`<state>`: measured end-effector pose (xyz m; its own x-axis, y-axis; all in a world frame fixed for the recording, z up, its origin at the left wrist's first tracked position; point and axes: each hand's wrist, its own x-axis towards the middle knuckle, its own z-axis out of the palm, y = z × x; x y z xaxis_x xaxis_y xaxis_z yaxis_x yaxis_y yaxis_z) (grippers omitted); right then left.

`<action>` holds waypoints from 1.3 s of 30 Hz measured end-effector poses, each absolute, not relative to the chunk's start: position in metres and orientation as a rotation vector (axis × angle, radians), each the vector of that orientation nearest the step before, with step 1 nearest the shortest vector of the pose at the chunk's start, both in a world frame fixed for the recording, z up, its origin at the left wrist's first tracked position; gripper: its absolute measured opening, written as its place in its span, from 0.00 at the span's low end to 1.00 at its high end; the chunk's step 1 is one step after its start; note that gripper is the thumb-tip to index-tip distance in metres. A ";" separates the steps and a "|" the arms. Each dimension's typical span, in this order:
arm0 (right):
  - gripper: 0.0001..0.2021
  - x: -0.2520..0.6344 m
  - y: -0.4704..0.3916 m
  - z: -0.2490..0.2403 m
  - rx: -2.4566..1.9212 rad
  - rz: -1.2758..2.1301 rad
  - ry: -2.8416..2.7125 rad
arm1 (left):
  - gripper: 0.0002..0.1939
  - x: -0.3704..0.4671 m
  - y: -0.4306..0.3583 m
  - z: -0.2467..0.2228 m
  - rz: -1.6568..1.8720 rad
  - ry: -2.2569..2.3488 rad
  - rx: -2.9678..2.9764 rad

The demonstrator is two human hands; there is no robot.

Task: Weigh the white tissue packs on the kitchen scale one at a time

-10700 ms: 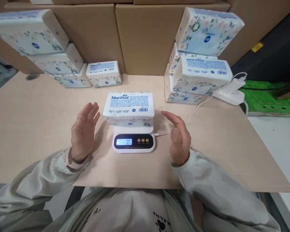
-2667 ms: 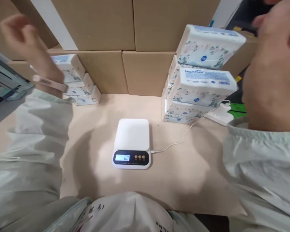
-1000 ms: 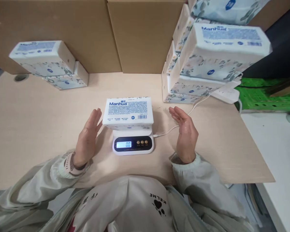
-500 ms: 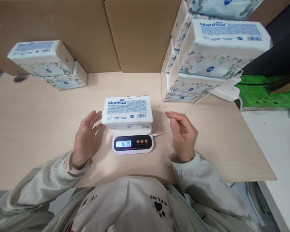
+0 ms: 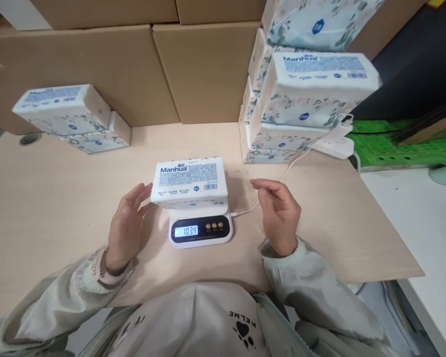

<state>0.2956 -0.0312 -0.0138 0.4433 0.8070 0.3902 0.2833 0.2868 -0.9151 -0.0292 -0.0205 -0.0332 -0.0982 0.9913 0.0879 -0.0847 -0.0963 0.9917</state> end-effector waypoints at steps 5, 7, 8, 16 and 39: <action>0.07 0.295 -0.032 -0.013 -1.299 0.471 -1.104 | 0.27 -0.028 -0.019 -0.032 1.408 1.171 1.159; 0.08 0.294 -0.032 -0.013 -1.293 0.468 -1.112 | 0.27 -0.028 -0.019 -0.032 1.405 1.169 1.149; 0.07 0.294 -0.032 -0.013 -1.284 0.463 -1.117 | 0.27 -0.028 -0.019 -0.032 1.404 1.166 1.147; 0.05 0.294 -0.030 -0.014 -1.280 0.413 -1.077 | 0.25 -0.029 -0.019 -0.033 1.414 1.128 1.121; 0.05 0.294 -0.031 -0.017 -1.203 0.534 -1.121 | 0.24 -0.027 -0.018 -0.031 1.476 1.012 1.069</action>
